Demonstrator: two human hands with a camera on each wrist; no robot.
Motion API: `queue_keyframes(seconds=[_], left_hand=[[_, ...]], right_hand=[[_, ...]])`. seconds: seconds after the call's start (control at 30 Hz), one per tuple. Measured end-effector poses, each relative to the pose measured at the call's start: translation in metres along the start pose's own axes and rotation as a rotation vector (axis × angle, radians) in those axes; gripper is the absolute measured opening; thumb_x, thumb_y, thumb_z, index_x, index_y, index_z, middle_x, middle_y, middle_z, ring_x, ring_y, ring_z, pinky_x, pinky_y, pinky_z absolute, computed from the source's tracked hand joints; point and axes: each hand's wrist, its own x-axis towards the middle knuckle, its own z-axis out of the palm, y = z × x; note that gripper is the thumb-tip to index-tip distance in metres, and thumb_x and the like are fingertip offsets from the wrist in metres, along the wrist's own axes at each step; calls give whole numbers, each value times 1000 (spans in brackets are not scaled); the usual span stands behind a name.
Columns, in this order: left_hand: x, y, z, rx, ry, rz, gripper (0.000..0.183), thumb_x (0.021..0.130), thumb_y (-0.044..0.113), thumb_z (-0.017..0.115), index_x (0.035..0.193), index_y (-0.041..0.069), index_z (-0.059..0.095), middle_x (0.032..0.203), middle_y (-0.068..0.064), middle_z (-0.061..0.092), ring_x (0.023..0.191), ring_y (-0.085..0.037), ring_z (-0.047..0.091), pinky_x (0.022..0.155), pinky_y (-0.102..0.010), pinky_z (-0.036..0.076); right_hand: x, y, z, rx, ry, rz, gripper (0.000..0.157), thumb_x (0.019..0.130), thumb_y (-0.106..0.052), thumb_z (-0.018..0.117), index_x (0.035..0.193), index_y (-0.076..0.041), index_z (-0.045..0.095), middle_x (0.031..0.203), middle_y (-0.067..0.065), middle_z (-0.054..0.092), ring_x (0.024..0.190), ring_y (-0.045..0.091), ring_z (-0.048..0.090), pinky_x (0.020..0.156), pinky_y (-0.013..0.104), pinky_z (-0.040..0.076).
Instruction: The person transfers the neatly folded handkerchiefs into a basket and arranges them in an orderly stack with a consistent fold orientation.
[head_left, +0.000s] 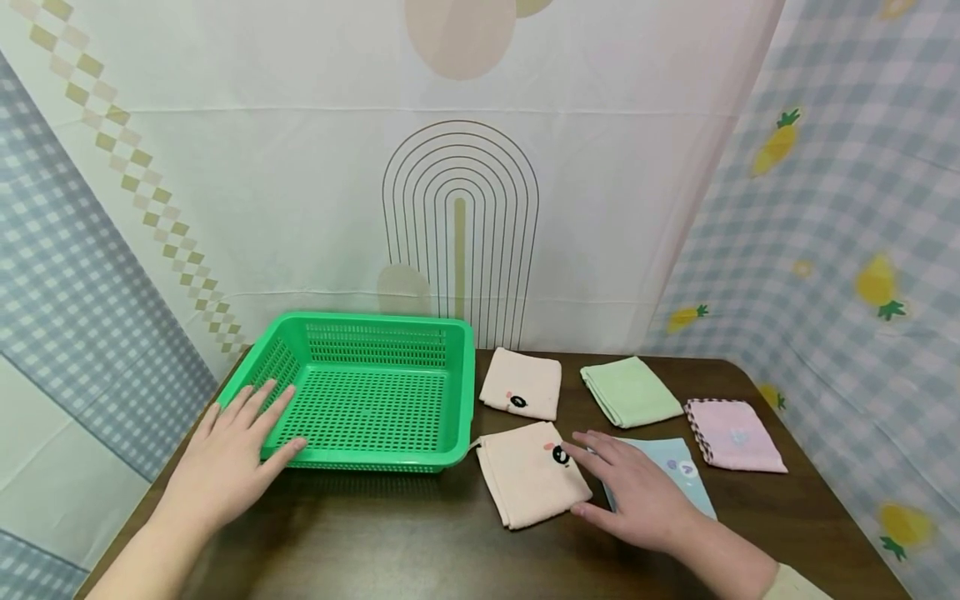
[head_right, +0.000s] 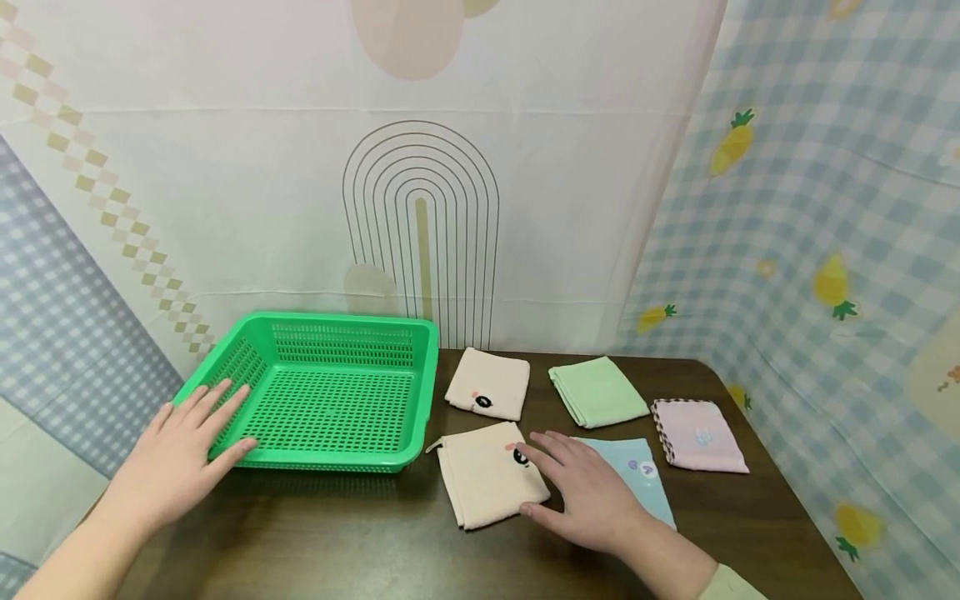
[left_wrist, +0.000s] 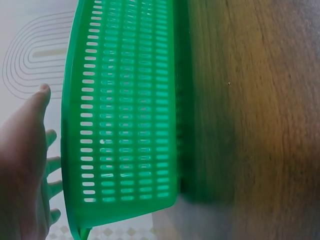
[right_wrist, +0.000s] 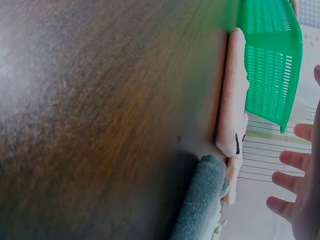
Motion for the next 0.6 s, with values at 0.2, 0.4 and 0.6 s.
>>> queue_keyframes(seconds=[0.2, 0.4, 0.6], left_hand=[[0, -5, 0, -3, 0, -10, 79, 97, 63, 46, 161, 26, 16, 162, -15, 23, 144, -46, 23, 116, -66, 2], [0, -7, 0, -11, 0, -18, 80, 97, 63, 46, 161, 25, 17, 161, -17, 24, 144, -46, 23, 116, -66, 0], [0, -9, 0, -20, -12, -24, 79, 98, 62, 46, 161, 24, 16, 162, -18, 23, 144, -47, 21, 116, -67, -2]], right_hand=[[0, 1, 2, 3, -2, 19, 73, 86, -57, 69, 147, -22, 51, 145, 3, 52, 132, 26, 50, 102, 52, 45], [0, 3, 5, 24, -18, 45, 69, 88, -56, 68, 146, -22, 52, 143, 4, 54, 129, 25, 52, 101, 52, 46], [1, 5, 9, 41, -28, 66, 68, 89, -54, 67, 146, -21, 51, 142, 4, 55, 129, 25, 52, 101, 52, 46]])
